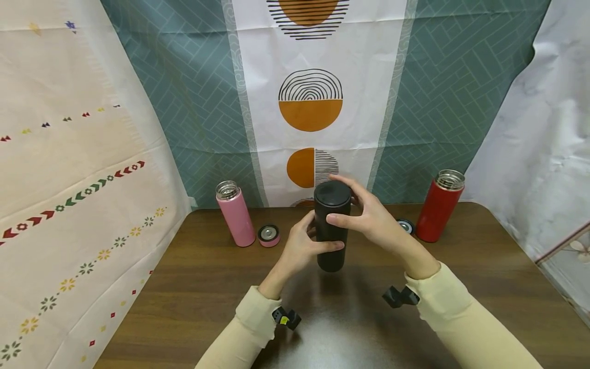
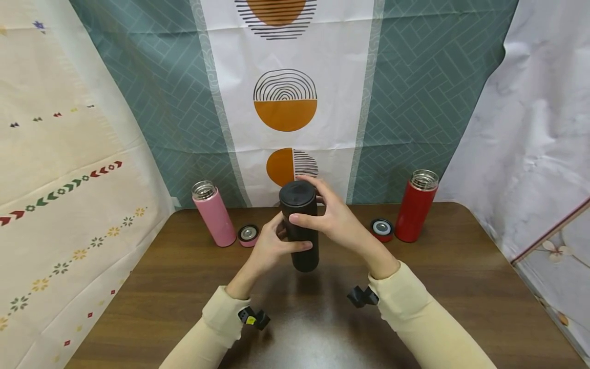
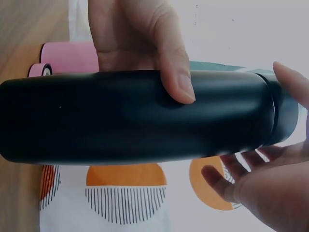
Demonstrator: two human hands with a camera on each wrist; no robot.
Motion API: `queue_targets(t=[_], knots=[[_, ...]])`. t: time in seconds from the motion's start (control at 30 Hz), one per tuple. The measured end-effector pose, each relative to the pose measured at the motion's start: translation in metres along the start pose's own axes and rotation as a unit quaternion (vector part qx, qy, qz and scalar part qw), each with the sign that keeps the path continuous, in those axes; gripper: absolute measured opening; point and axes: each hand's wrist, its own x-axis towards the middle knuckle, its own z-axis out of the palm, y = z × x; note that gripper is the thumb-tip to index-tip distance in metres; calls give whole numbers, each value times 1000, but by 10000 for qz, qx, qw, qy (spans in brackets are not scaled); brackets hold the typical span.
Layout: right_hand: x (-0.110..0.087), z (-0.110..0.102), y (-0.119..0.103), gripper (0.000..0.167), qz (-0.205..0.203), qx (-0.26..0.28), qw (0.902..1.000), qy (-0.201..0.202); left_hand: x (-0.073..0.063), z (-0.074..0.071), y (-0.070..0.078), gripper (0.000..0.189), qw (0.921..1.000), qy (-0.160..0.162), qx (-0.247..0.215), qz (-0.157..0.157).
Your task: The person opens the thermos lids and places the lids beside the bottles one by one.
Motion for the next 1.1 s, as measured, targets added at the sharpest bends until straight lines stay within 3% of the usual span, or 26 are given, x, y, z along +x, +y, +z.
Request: queue_targets(t=[0.37,0.6,0.9,1.1], knots=[[1,5,-2,71,-18,-58,9995,303,0,0,-2,65,10000,7,-26,-41],[2,-5,-2,67,-37,701,9974,-167,1,-1,0,66,9998,-131,-22,-138],[3,-12,2,65,-197,1300,9908,-319,4,-7,-2,69,9985,-441,115,-318],[5,-17,-1,60,-423,1654,9853,103,4,-9,-4,69,9985,-302,20,-467]])
